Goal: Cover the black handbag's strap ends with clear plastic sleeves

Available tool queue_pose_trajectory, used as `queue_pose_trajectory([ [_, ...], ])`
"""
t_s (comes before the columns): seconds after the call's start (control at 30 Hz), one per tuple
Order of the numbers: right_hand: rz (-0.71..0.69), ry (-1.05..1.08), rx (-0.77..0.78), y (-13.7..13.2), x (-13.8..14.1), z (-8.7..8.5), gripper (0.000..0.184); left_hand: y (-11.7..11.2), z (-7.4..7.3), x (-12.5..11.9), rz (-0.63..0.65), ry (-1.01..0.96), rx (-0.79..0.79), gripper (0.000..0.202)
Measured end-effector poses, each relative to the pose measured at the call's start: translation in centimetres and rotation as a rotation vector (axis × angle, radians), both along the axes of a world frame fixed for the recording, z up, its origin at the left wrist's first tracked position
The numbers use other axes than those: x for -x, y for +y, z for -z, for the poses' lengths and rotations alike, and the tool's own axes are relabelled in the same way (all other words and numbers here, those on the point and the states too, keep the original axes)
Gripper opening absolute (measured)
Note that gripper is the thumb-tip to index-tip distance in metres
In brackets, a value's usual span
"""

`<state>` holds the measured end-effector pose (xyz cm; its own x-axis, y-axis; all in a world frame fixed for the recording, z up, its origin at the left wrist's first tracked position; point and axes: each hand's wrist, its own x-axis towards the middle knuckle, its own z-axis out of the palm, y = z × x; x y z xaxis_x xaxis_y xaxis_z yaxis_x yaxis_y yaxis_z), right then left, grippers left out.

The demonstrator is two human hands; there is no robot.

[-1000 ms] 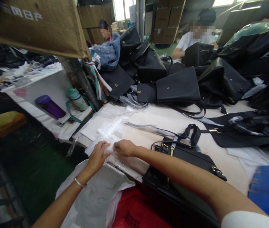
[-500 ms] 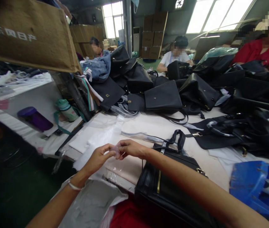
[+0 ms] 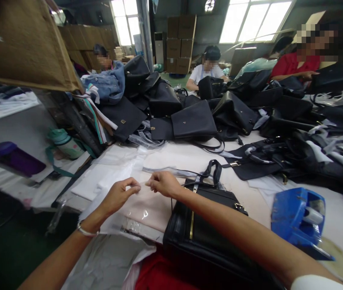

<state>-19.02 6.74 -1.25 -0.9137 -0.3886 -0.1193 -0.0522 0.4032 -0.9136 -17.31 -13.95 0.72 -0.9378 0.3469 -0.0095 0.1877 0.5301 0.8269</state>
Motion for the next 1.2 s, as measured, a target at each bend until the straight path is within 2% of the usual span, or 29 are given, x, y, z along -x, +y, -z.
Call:
queue_pose_trajectory([
  [0.23,-0.082,0.334,-0.378,-0.1,-0.2,-2.3,0.028,0.7,0.5,0.7,0.124,-0.135,-0.171,0.015],
  [0.37,-0.136,0.468,-0.584,-0.3,0.0,-2.4,0.029,1.1,1.7,1.2,0.143,-0.230,-0.207,0.014],
  [0.47,-0.206,0.474,-0.642,0.1,0.1,-2.3,0.032,1.3,2.5,1.1,0.181,-0.281,-0.221,0.014],
  [0.63,-0.445,0.273,-0.514,1.9,0.5,-2.7,0.029,1.0,2.5,0.7,0.197,-0.265,-0.149,0.022],
  [0.67,-0.480,0.282,-0.555,2.3,0.6,-2.8,0.029,0.8,2.4,0.6,0.183,-0.255,-0.137,0.023],
  [0.73,-0.560,0.343,-0.743,2.9,0.4,-2.8,0.032,0.3,2.4,0.6,0.158,-0.248,-0.132,0.023],
  [0.83,-0.791,0.323,-1.022,2.5,-0.2,-2.7,0.038,-0.2,2.5,0.7,0.137,-0.250,-0.145,0.025],
  [0.9,-0.930,0.235,-1.099,1.7,-0.4,-2.6,0.039,-0.2,2.6,0.7,0.136,-0.250,-0.154,0.026],
  [0.97,-1.010,0.138,-1.112,1.0,-0.2,-2.7,0.035,-0.1,2.5,0.7,0.137,-0.248,-0.165,0.026],
  [1.07,-0.964,0.130,-1.036,1.5,0.6,-3.9,0.029,-0.2,2.3,0.9,0.115,-0.246,-0.194,0.028],
  [1.2,-0.646,0.266,-0.854,5.2,1.1,-7.3,0.021,-1.0,2.4,1.5,0.039,-0.277,-0.226,0.028],
])
